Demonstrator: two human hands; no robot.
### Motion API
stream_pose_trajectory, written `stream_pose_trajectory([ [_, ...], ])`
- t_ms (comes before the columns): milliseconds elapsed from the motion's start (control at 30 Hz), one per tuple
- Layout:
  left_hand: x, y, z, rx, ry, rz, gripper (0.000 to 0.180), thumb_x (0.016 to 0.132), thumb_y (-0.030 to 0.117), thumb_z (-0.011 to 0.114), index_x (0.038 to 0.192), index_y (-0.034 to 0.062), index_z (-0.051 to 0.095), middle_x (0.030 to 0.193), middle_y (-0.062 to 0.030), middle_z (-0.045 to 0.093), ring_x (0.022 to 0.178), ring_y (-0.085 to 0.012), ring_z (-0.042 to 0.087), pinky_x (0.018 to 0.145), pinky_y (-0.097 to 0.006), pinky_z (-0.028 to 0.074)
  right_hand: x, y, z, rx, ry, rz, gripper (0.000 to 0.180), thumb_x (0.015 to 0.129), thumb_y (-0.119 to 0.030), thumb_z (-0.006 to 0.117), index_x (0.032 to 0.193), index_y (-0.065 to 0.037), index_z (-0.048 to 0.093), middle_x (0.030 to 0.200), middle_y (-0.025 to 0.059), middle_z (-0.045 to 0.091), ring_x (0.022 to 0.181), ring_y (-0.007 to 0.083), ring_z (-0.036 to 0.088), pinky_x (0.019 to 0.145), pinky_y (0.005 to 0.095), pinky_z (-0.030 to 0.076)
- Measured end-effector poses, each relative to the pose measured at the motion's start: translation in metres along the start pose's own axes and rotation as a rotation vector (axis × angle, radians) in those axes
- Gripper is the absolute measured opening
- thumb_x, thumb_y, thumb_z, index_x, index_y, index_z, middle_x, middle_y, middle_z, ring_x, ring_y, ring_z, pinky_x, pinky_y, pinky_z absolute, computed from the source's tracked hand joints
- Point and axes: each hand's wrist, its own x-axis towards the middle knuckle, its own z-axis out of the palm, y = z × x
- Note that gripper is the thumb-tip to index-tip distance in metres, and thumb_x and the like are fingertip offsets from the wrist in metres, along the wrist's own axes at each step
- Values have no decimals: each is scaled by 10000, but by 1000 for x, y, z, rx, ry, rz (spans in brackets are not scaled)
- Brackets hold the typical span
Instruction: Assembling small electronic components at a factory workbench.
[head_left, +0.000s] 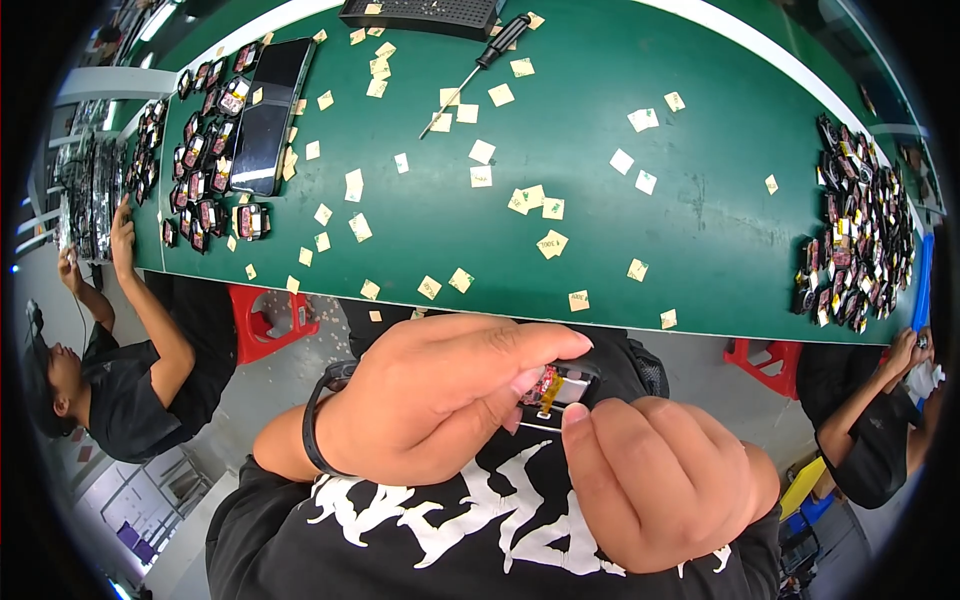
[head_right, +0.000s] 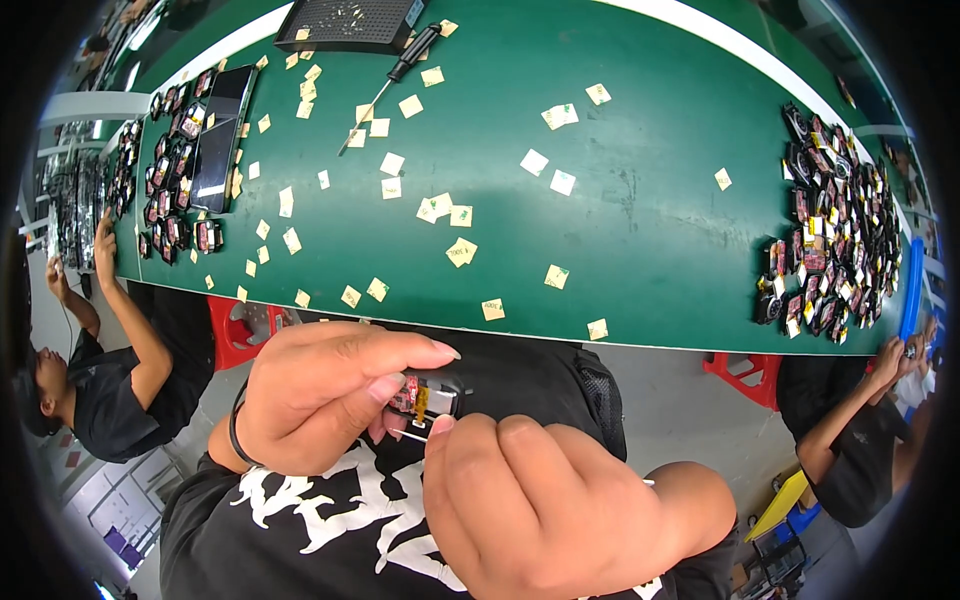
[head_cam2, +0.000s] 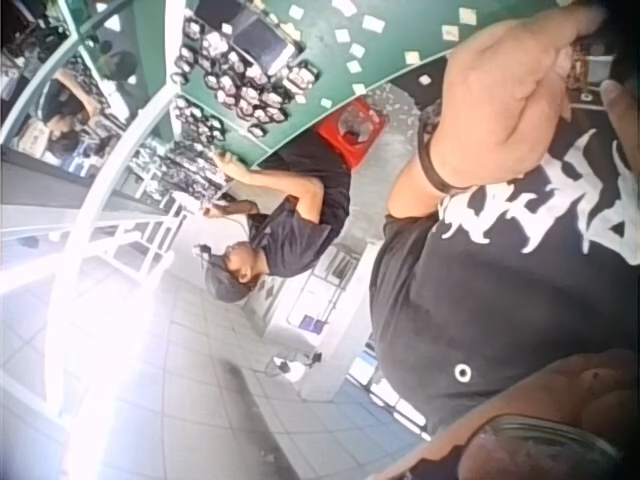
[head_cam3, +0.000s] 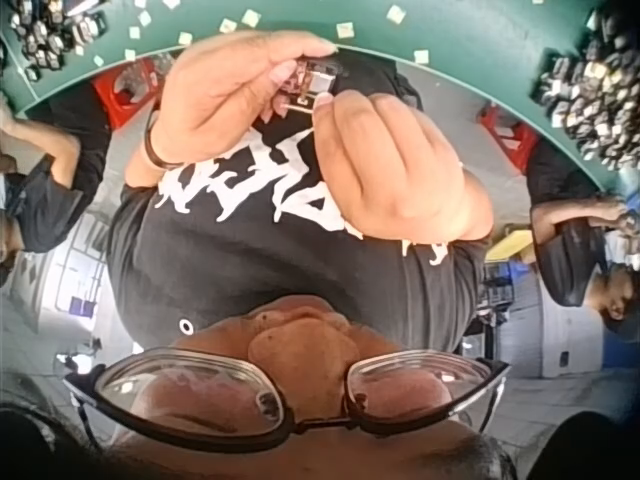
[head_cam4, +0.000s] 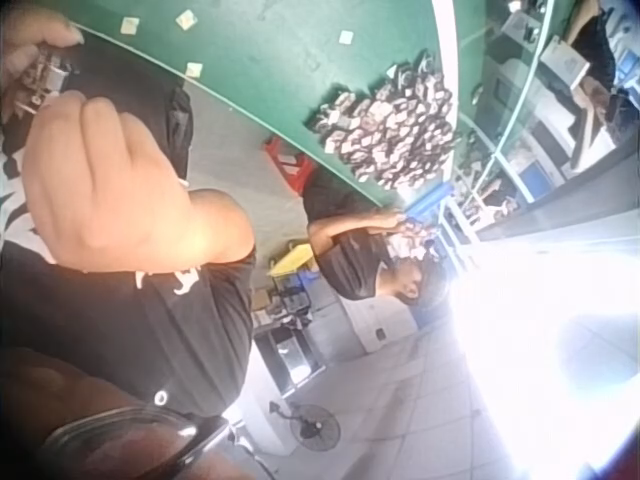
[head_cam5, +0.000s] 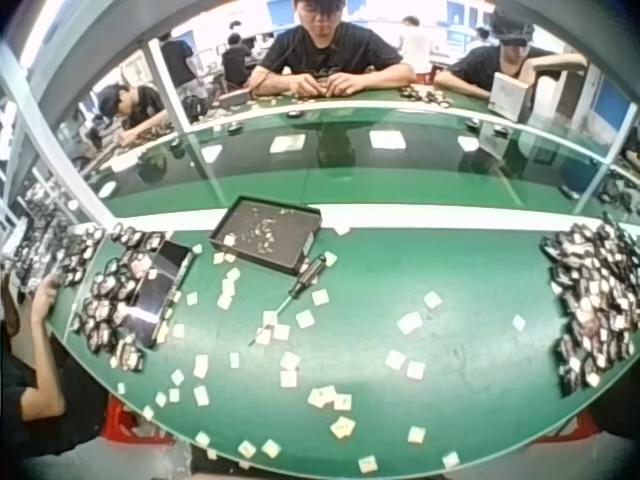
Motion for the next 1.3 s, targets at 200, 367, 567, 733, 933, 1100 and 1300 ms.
stream_pose_trajectory([
  [200,0,-2,1,30,-17,-12,339,980,-68,487,1273,-47,655,810,-89,662,610,-110,647,548,-243,520,0,0,-1,24,-54,6,248,660,1,728,885,96,689,811,132,614,593,196,564,415,257,402],
  [367,2,1,2,-10,25,-15,338,979,-66,496,1280,-54,649,829,-103,675,625,-111,660,553,-242,528,0,-5,5,-113,49,30,239,653,6,736,878,75,697,800,125,624,585,197,573,416,262,393],
  [567,0,0,2,-71,71,-139,326,940,-74,598,1262,-66,652,855,-103,692,638,-88,668,545,-216,527,-2,-5,-5,-194,16,71,263,643,-3,744,894,69,710,808,130,639,582,205,580,442,279,407],
  [733,-3,-6,2,-146,128,-172,297,921,-96,641,1216,-75,667,858,-105,703,630,-83,666,520,-202,527,-8,-2,-8,-81,-4,208,353,594,-47,730,926,71,716,821,135,642,577,215,574,462,292,423],
  [933,-1,-4,-2,-155,100,-230,300,942,-71,629,1241,-72,656,862,-100,696,634,-83,666,526,-203,530,-10,1,-2,21,70,190,368,599,-36,720,949,76,717,842,147,644,562,206,555,452,282,409],
  [1100,-2,-1,-2,-216,86,-235,367,950,-84,548,1309,-77,621,857,-95,692,640,-85,674,562,-207,542,-7,6,3,56,59,110,369,594,-14,711,948,94,708,853,159,632,560,202,553,447,281,402],
  [1300,-2,-1,-6,-111,35,-90,441,916,-77,498,1345,-86,598,863,-109,697,657,-92,690,581,-208,550,2,2,0,0,27,101,358,598,-7,710,939,99,701,850,153,622,564,204,552,453,291,413],
])
